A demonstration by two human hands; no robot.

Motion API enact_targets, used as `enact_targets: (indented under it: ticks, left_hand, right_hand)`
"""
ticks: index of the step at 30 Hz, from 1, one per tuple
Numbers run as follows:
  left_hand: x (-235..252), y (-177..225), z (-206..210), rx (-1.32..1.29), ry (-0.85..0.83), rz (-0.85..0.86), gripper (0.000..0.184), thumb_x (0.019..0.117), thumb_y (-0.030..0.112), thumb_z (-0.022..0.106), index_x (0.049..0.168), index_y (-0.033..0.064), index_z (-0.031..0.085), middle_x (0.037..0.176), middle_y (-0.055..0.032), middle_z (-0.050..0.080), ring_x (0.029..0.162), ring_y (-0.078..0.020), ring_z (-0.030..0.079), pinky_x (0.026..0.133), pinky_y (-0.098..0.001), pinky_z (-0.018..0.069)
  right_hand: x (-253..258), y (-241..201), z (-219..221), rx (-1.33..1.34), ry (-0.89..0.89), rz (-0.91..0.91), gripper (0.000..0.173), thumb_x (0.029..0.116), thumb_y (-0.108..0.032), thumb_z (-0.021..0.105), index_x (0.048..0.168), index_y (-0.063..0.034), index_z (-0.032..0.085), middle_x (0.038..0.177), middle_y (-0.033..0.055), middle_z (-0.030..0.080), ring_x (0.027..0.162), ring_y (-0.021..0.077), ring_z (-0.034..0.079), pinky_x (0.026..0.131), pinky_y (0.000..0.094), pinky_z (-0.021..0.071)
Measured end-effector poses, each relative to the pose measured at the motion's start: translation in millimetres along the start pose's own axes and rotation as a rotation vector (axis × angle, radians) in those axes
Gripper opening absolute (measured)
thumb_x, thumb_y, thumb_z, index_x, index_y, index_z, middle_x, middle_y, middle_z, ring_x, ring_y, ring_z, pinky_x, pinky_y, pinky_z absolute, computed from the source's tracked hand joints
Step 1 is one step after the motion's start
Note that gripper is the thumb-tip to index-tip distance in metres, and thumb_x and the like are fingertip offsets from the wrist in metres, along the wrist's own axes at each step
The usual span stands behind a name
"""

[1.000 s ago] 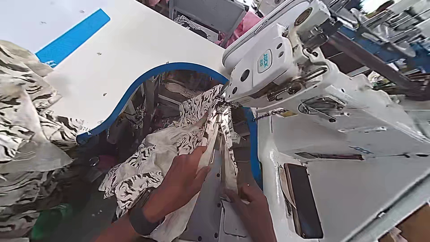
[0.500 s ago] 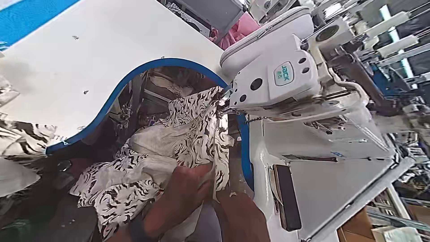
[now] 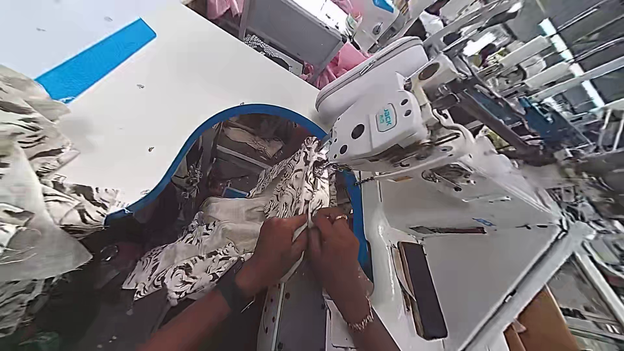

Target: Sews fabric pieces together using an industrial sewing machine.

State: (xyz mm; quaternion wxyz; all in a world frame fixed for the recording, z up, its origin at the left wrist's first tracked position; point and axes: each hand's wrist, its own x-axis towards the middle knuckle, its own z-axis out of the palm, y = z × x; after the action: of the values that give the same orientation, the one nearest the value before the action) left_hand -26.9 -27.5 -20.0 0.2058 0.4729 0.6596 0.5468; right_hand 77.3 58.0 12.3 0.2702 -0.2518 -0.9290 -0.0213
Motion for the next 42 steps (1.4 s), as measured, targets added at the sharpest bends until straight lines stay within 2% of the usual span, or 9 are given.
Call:
enact_targets:
  ticks: [5, 8, 12, 17, 23, 29, 32, 35, 42]
  left_hand:
    - [-74.8, 22.4, -15.1, 0.21, 0.103, 0.15, 0.026, 0.0921, 0.025, 0.057, 0.086, 0.0064, 0.073, 0.054, -0.0027, 0.058, 0.044, -0.0151, 0.055, 0.041, -0.0309, 0.0411]
    - [-100.1, 13.7, -35.8, 0.158, 0.009, 0.223, 0.027, 0.0968, 0.026, 0.058, 0.079, 0.009, 0.068, 0.064, -0.0029, 0.062, 0.06, -0.0142, 0.061, 0.054, -0.0273, 0.0473]
    - [-92.6, 7.5, -33.7, 0.103, 0.005, 0.248, 0.025, 0.0971, 0.021, 0.059, 0.082, 0.0052, 0.072, 0.076, -0.0062, 0.067, 0.078, -0.017, 0.064, 0.073, -0.0295, 0.0518]
    - [-103.9, 11.2, -21.9, -0.076, -0.108, 0.132, 0.03, 0.1045, 0.024, 0.051, 0.088, 0.0028, 0.065, 0.057, -0.0022, 0.05, 0.048, -0.0066, 0.047, 0.047, -0.0215, 0.0386]
    - [-102.2, 6.1, -22.9, -0.005, 0.037, 0.119, 0.029, 0.1028, 0.023, 0.053, 0.086, 0.0038, 0.068, 0.064, -0.001, 0.058, 0.056, -0.0032, 0.054, 0.055, -0.0186, 0.0453]
    - [-104.2, 4.6, -10.5, -0.129, -0.044, 0.119, 0.03, 0.1035, 0.023, 0.053, 0.084, 0.0035, 0.065, 0.057, -0.0001, 0.05, 0.048, -0.0019, 0.044, 0.047, -0.0175, 0.0361]
    - [-106.2, 0.9, -3.4, -0.087, 0.006, 0.113, 0.03, 0.1018, 0.027, 0.058, 0.087, 0.0029, 0.068, 0.059, -0.0025, 0.058, 0.051, -0.0009, 0.051, 0.049, -0.0158, 0.0406]
    - [-105.2, -0.2, -7.4, -0.09, -0.016, 0.131, 0.028, 0.1024, 0.025, 0.058, 0.097, 0.0025, 0.073, 0.067, -0.0039, 0.067, 0.058, -0.0002, 0.059, 0.055, -0.015, 0.0466]
    - [-93.6, 4.9, 7.2, -0.045, 0.047, 0.166, 0.024, 0.0945, 0.016, 0.053, 0.078, 0.0055, 0.068, 0.054, -0.0028, 0.055, 0.046, -0.0061, 0.05, 0.046, -0.0215, 0.0367]
  right_hand:
    - [-14.8, 19.7, -26.7, -0.181, -0.469, 0.296, 0.016, 0.0879, -0.008, 0.065, 0.091, 0.0047, 0.075, 0.091, 0.0256, 0.07, 0.082, 0.0437, 0.071, 0.064, 0.0566, 0.0544]
    - [-4.9, 43.8, 2.7, -0.141, -1.282, 0.42, 0.033, 0.0999, -0.018, 0.06, 0.122, 0.0064, 0.064, 0.121, 0.0296, 0.065, 0.117, 0.0467, 0.063, 0.095, 0.0617, 0.0483]
    - [-6.3, 40.7, 15.1, 0.141, -1.639, 0.16, 0.043, 0.0957, -0.001, 0.067, 0.134, 0.0148, 0.053, 0.128, 0.0343, 0.06, 0.116, 0.0439, 0.06, 0.103, 0.0547, 0.0434]
    - [-22.8, 48.8, 35.0, 0.208, -1.279, 0.403, 0.054, 0.0989, -0.017, 0.064, 0.142, 0.0113, 0.048, 0.142, 0.0321, 0.053, 0.135, 0.0436, 0.05, 0.113, 0.0559, 0.0377]
    - [-12.1, 42.0, 18.4, 0.251, -1.425, 0.22, 0.042, 0.1019, -0.01, 0.06, 0.138, 0.0116, 0.053, 0.135, 0.0318, 0.058, 0.127, 0.0413, 0.057, 0.11, 0.0553, 0.0406]
    - [-55.3, 64.0, -84.5, 1.081, -0.208, 0.914, 0.011, 0.1026, -0.006, 0.048, 0.113, -0.0052, 0.052, 0.087, -0.0093, 0.068, 0.078, -0.0032, 0.067, 0.072, 0.018, 0.0589]
    - [-120.2, -3.1, -119.2, 0.635, -0.376, 0.522, 0.025, 0.0915, -0.02, 0.069, 0.079, 0.0017, 0.069, 0.063, -0.0001, 0.066, 0.059, 0.0061, 0.063, 0.058, 0.025, 0.0515]
    - [-119.0, -16.0, -135.9, 0.151, -0.505, 0.422, 0.04, 0.0969, -0.028, 0.064, 0.101, 0.0107, 0.071, 0.067, 0.0194, 0.067, 0.058, 0.0358, 0.068, 0.055, 0.0541, 0.0542]
    - [-75.3, -62.9, -118.5, 0.042, -0.627, -0.128, 0.023, 0.0919, -0.017, 0.062, 0.072, -0.0091, 0.071, 0.066, 0.0071, 0.067, 0.068, 0.0278, 0.065, 0.058, 0.0397, 0.0456]
